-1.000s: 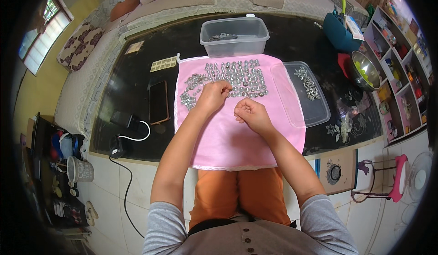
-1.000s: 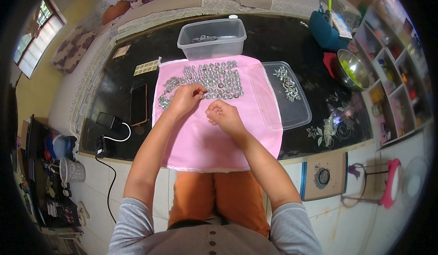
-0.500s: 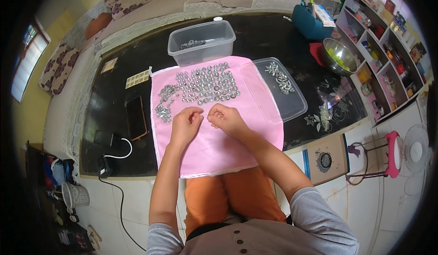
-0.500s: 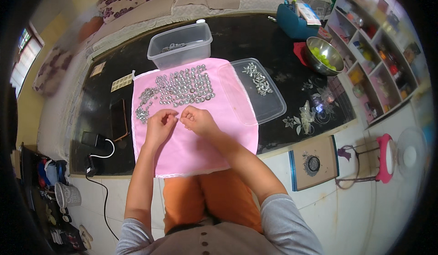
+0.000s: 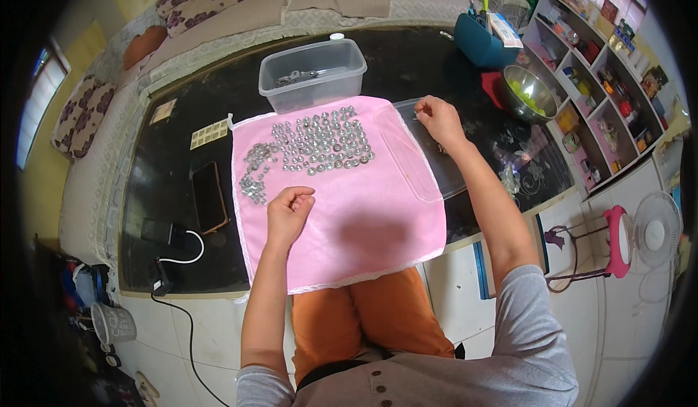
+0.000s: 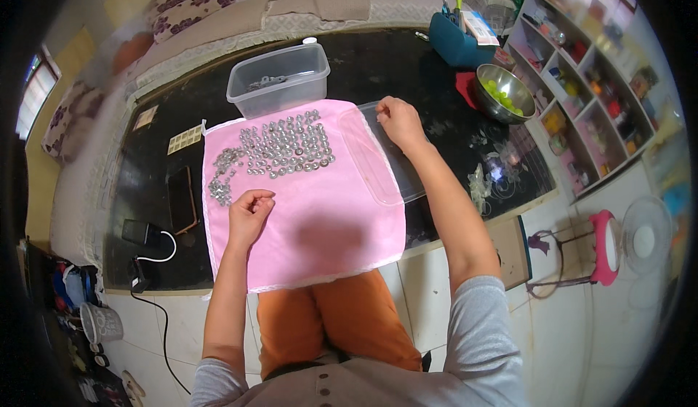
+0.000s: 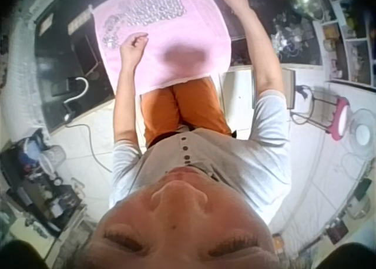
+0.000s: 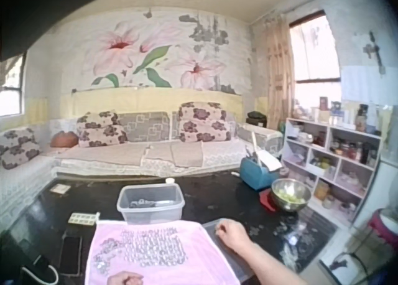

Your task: The person assembles small keychains by hand, attaching metal ring components to small silver decorative pieces on a pink cloth workspace and then placing the finished items into a plastic container.

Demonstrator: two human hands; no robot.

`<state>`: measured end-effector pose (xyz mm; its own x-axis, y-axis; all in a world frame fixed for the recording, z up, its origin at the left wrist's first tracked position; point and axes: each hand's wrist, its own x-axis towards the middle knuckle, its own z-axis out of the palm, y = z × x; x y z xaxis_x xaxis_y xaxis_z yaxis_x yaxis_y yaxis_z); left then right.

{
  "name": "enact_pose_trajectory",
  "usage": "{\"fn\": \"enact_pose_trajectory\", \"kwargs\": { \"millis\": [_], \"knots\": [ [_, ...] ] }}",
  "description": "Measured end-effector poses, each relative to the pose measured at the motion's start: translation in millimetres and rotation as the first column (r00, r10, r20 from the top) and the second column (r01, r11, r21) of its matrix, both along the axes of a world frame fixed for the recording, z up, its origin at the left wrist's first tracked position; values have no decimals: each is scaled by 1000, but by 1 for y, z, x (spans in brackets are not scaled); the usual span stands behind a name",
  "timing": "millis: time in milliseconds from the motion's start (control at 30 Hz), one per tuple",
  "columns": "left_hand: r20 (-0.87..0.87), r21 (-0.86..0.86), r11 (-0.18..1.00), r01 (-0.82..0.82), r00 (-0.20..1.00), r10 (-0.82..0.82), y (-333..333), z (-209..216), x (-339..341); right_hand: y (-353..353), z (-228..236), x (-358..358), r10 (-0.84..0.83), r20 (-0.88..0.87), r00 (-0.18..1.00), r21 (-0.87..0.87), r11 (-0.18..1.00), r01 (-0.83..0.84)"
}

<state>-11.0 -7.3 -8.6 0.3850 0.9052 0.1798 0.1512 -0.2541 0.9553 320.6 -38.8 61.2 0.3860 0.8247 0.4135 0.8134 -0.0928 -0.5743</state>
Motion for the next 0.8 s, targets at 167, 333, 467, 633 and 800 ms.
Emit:
{"fn": "enact_pose_trajectory", "kwargs": {
  "millis": [167,333,467,633,800],
  "knots": [
    [0,-6,1000,-28,1000,28,-1,-2,-6,22,-18,10,103,305,947,-154,986,-58],
    [-34,57,998,-28,999,30,-3,7,-3,21,-25,13,53,376,925,-249,967,46],
    [-63,43,999,-17,998,20,-5,11,-3,19,-17,3,27,435,900,-259,961,97],
    [-63,27,1000,-11,998,12,-5,9,-6,9,4,-43,117,25,993,-1,993,-117],
    [-53,30,1000,6,999,-4,-3,8,-3,-7,-7,-120,415,-817,401,255,883,-394]
  ]
}}
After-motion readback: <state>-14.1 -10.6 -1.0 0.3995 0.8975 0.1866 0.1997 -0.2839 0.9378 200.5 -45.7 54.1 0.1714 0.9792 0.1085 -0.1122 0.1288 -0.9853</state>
